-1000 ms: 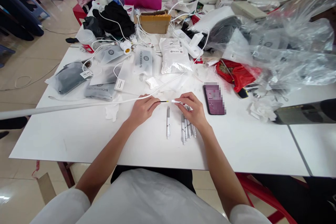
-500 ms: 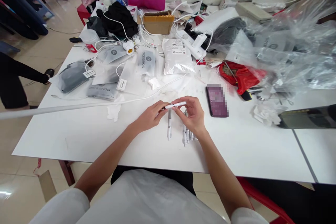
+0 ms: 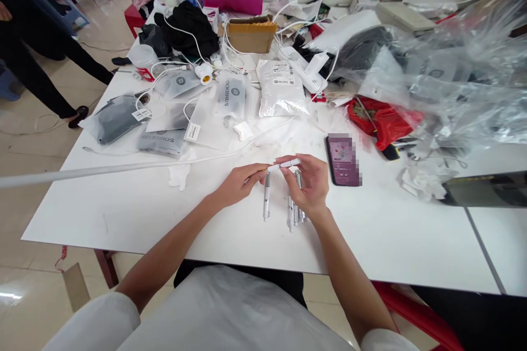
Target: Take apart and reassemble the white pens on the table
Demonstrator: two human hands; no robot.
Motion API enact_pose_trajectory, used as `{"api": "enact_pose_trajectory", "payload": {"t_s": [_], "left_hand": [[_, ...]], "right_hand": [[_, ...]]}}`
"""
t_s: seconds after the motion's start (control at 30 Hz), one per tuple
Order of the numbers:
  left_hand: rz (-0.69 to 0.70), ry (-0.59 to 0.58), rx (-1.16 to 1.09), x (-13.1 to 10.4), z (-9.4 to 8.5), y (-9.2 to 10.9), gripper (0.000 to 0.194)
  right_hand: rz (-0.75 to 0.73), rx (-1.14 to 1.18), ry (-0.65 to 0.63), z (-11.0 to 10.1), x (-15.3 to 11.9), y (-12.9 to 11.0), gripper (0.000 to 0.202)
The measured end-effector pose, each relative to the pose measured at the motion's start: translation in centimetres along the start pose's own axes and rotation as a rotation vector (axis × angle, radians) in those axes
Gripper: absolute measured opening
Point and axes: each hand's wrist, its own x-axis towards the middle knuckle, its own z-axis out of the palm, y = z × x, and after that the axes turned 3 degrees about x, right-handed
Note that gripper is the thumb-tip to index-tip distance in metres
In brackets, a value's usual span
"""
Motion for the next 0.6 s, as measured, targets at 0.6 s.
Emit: {"api": "enact_pose_trajectory", "payload": {"t_s": [0.6], "left_hand": [[-0.080, 0.015, -0.102, 0.16, -0.32, 0.92, 0.037]], "right_hand": [[-0.150, 0.029, 0.062, 0.45, 0.35, -0.23, 0.063]]}}
